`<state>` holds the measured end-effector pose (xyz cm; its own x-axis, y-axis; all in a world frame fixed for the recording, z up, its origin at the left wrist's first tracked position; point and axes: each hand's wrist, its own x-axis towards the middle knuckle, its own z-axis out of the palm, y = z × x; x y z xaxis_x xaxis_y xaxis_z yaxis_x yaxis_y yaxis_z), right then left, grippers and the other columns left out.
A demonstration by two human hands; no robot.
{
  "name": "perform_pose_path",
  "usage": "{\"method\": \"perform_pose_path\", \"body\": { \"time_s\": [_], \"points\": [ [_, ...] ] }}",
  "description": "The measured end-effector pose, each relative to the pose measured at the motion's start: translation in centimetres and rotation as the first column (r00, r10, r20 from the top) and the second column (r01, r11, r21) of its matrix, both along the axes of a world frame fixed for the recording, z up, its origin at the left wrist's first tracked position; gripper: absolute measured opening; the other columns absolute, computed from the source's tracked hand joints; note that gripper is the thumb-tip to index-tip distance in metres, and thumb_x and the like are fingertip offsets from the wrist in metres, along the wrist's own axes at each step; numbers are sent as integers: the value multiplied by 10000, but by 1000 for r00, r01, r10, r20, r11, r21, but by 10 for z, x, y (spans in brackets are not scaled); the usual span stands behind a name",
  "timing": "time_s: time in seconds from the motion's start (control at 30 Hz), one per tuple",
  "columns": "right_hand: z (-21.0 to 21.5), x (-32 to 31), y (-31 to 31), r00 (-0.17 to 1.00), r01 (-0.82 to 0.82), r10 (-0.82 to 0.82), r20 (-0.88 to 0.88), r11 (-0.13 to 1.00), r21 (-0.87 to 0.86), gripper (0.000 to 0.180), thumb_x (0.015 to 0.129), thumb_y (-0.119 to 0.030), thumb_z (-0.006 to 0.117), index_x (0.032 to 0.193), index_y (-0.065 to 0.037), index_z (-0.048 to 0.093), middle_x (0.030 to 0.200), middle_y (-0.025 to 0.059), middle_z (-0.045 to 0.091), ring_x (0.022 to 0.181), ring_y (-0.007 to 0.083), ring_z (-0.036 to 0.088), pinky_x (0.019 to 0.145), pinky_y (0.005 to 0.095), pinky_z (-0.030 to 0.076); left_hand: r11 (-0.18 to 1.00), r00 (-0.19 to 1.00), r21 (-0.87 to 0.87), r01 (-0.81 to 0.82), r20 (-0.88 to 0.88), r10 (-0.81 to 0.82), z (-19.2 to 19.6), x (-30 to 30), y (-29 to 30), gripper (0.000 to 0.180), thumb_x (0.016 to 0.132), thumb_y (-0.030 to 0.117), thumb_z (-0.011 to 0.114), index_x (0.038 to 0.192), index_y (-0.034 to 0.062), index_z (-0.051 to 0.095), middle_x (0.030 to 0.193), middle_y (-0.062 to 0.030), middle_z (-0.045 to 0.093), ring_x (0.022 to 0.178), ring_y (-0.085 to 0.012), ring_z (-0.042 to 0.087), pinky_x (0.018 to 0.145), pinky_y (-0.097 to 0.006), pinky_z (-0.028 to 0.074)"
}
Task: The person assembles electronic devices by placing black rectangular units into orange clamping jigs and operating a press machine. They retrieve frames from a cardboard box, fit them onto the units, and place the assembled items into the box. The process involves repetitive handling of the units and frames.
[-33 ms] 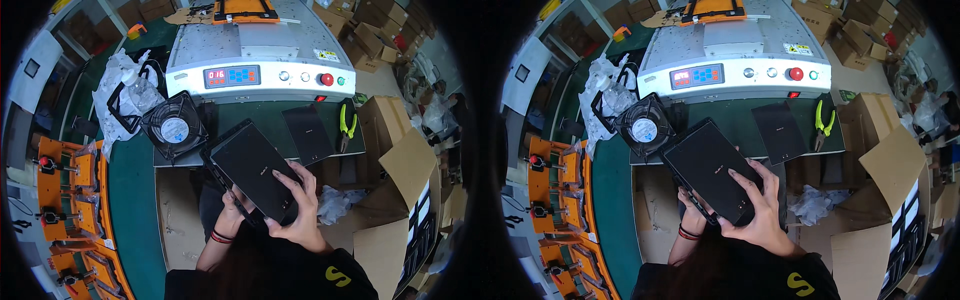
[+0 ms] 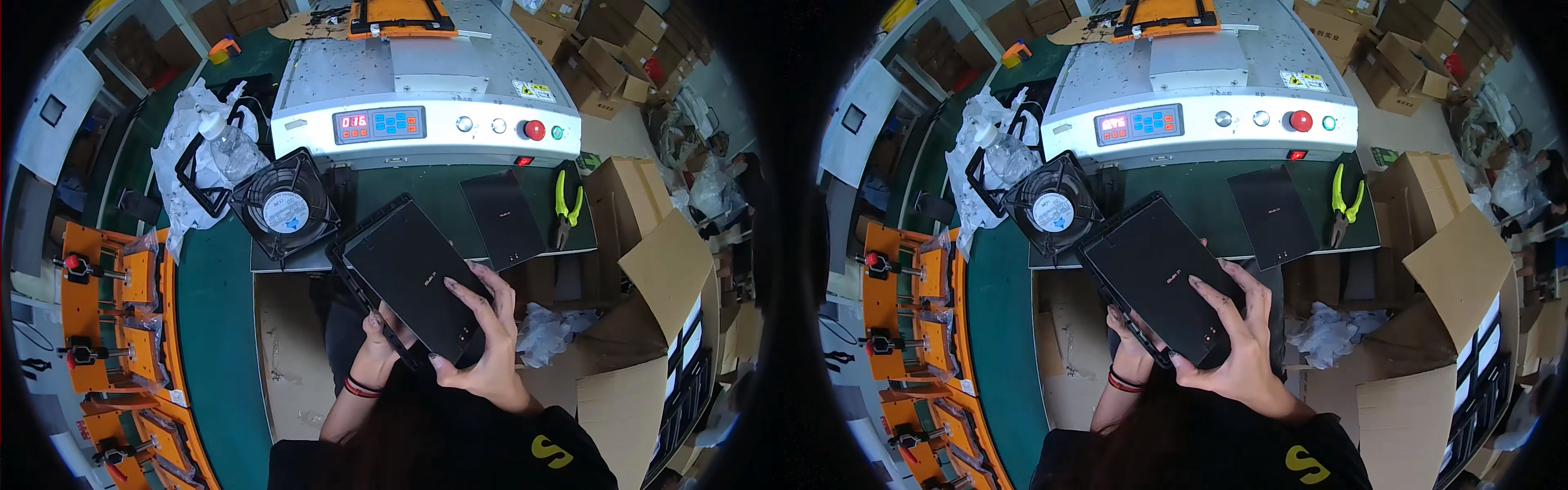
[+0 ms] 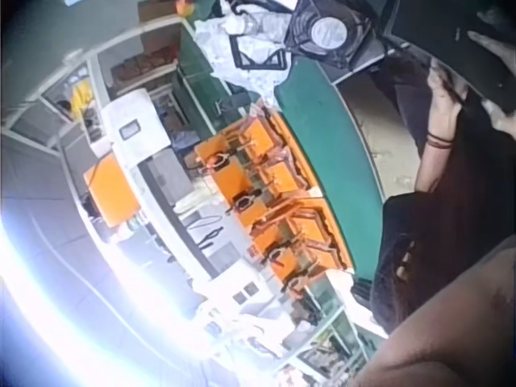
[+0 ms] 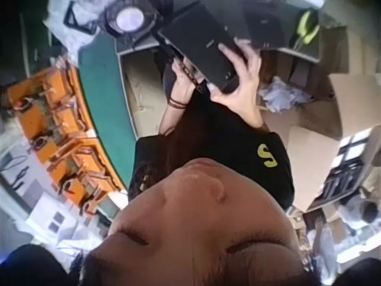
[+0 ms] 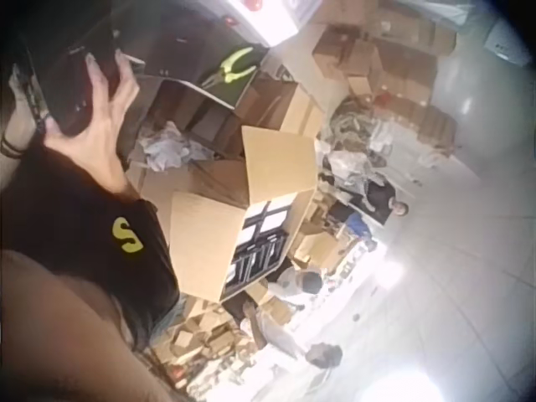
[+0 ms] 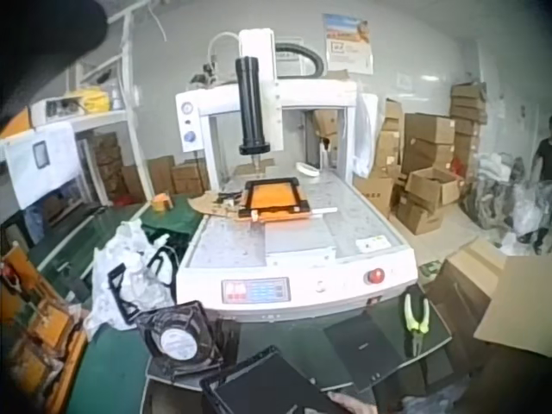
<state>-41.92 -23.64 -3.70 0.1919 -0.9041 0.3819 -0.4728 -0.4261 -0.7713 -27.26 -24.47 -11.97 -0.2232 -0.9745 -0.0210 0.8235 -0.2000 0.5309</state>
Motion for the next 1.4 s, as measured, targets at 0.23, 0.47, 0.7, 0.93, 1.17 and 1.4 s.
{"method": "perform_pose_path", "body": {
  "time_s": [0.23, 0.47, 0.7, 0.93, 1.17, 1.4],
  "points": [
    [-9, 7, 5, 998, 57, -57, 9, 997, -42, 687, 580, -290, 745, 1218, -87, 590, 1286, 217, 445, 1160, 398, 436, 976, 480, 372, 986, 985, -168, 22, 170, 7, 18, -11, -8, 1158, 664, 836, 508, 1488, 100, 163, 1455, -293, 246, 1358, -394, 283, 1079, -496, 325],
    [-13, 11, 8, 998, 64, -63, 17, 997, -45, 711, 570, -279, 763, 1228, -80, 581, 1289, 216, 443, 1177, 391, 423, 988, 482, 350, 975, 986, -221, 0, 165, 38, 14, -12, -11, 1152, 666, 830, 513, 1483, 85, 187, 1443, -300, 263, 1336, -402, 314, 1067, -499, 336],
    [-12, 13, 10, 998, 60, -60, -11, 998, -17, 721, 568, -282, 783, 1233, -91, 579, 1317, 211, 419, 1190, 401, 397, 991, 487, 337, 970, 994, -243, -14, 104, 41, 11, -17, -12, 1144, 667, 835, 508, 1482, 94, 197, 1443, -297, 269, 1322, -409, 328, 1067, -518, 323],
    [3, 7, 11, 973, 40, -52, -224, 998, -56, 725, 638, -409, 790, 1258, -113, 559, 1333, 206, 384, 1222, 411, 316, 1016, 511, 275, 991, 985, -117, -66, -165, 46, 13, -27, -6, 1194, 638, 829, 549, 1486, 87, 154, 1476, -266, 223, 1328, -415, 309, 1096, -518, 278],
    [-22, -7, -5, 818, -234, 10, 575, 919, 317, 536, 946, -126, 545, 1405, 28, 316, 1383, 169, 414, 1253, 222, 414, 1060, 337, 315, 999, 986, -33, 44, -160, -48, 16, -5, 0, 1019, 742, 626, 649, 1448, 31, 218, 1421, -220, 343, 1296, -345, 384, 1068, -440, 346],
    [-41, 27, -5, 756, -344, -23, 654, 837, 427, 423, 947, -106, 545, 1314, 71, 434, 1270, 124, 540, 1170, 176, 489, 1018, 284, 351, 888, 704, -31, -459, 597, 385, 29, 39, 24, 379, 1022, 208, 390, 1338, 0, 405, 1208, -79, 546, 1071, -134, 542, 924, -291, 451]
  ]
}}
